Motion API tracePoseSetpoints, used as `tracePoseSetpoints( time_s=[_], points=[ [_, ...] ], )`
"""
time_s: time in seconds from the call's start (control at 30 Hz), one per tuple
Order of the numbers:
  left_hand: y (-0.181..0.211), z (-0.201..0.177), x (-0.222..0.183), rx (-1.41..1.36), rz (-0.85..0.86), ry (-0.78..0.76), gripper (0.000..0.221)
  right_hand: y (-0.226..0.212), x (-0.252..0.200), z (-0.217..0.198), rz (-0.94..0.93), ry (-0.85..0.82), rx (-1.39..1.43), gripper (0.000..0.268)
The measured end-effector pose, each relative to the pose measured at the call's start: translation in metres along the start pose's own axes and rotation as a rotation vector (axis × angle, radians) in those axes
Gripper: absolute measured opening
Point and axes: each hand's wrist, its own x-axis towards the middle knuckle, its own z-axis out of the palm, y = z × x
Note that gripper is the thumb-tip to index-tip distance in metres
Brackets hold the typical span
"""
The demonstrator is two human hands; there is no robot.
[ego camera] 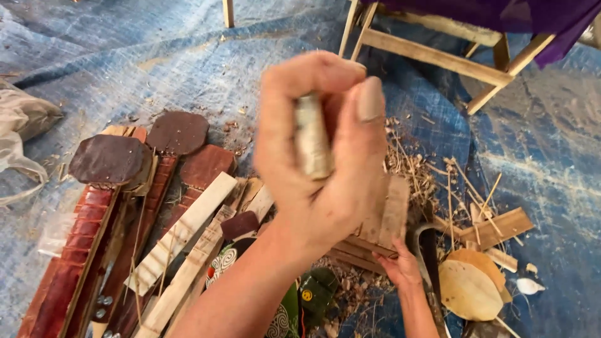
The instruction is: The person carves and shapes a wooden piece using a hand tool, likely for instrument repair.
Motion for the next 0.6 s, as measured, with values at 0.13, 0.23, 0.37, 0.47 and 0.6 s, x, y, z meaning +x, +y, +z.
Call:
tracePoseSetpoints(
  time_s=[0.13, 0.23, 0.37, 0.47, 0.6],
  points=[
    [0.011, 0.002, -0.004, -0.031, -0.009, 0.065, 0.022, 0.007, -0.006, -0.04, -0.024, -0.079, 0.086, 0.044],
    [0.004, 0.009, -0.006, 0.011, 0.037, 0.075, 0.022, 0.014, -0.012, -0.048, 0.039, -0.013, 0.072, 0.054],
    [0.0, 0.011, -0.01, 0.01, -0.09, -0.039, 0.017, 0.04, 0.005, -0.069, 0.064, -0.098, 0.074, 0.042],
    [-0.01, 0.008, -0.007, 0.018, -0.096, -0.042, 0.012, 0.04, 0.016, -0.067, 0.067, -0.069, 0.054, 0.039],
    [-0.014, 0.007, -0.005, 0.015, -0.066, -0.047, 0.013, 0.024, 0.002, -0.055, 0.101, 0.098, -0.094, 0.039]
  ],
)
